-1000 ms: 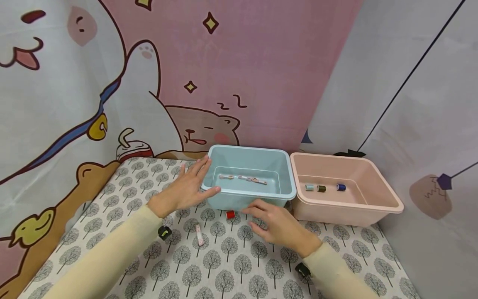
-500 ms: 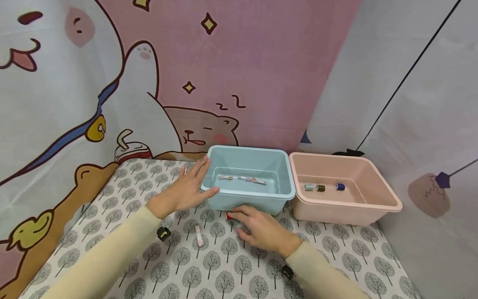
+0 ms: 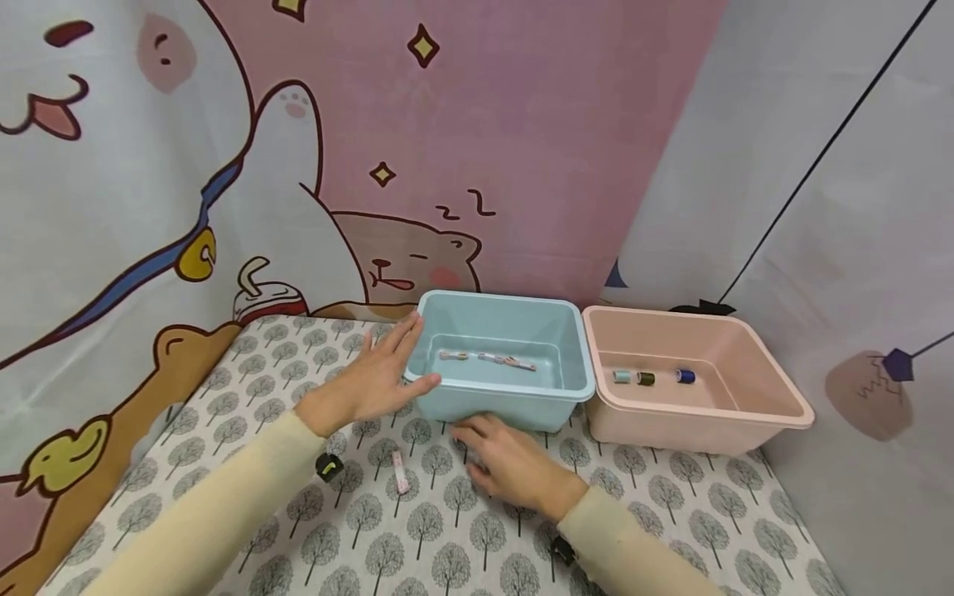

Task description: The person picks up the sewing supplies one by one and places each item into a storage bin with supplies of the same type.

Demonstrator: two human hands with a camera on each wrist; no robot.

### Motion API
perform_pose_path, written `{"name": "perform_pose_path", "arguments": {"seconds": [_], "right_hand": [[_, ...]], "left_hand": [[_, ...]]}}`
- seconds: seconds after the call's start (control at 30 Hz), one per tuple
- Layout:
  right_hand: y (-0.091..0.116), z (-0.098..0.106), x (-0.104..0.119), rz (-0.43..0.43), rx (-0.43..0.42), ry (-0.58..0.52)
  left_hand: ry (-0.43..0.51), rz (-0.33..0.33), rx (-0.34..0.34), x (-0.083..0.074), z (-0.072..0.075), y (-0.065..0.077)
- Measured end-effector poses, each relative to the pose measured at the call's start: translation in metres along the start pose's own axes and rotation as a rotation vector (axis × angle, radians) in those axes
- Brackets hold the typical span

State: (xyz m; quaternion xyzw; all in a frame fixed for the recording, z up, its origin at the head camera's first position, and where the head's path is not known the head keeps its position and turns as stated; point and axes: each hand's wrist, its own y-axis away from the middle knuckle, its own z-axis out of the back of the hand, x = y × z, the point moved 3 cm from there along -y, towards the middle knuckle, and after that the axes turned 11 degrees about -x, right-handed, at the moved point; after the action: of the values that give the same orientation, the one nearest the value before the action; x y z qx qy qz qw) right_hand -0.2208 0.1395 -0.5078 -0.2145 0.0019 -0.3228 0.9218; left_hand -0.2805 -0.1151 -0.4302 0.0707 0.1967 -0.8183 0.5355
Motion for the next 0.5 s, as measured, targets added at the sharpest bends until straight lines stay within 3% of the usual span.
{"name": "perform_pose_path", "arguments": {"seconds": [0.2, 0.5], "right_hand": [[-0.0004, 0.0027, 0.0015, 0.035, -0.045, -0.025], [-0.0017, 0.0002, -0.0008, 0.012, -0.001, -0.054]], "left_hand": [[-0.006, 0.008, 0.001, -0.0006, 0.0022, -0.0011], [0.015, 0.022, 0.014, -0.0032, 0.0009, 0.0]]}}
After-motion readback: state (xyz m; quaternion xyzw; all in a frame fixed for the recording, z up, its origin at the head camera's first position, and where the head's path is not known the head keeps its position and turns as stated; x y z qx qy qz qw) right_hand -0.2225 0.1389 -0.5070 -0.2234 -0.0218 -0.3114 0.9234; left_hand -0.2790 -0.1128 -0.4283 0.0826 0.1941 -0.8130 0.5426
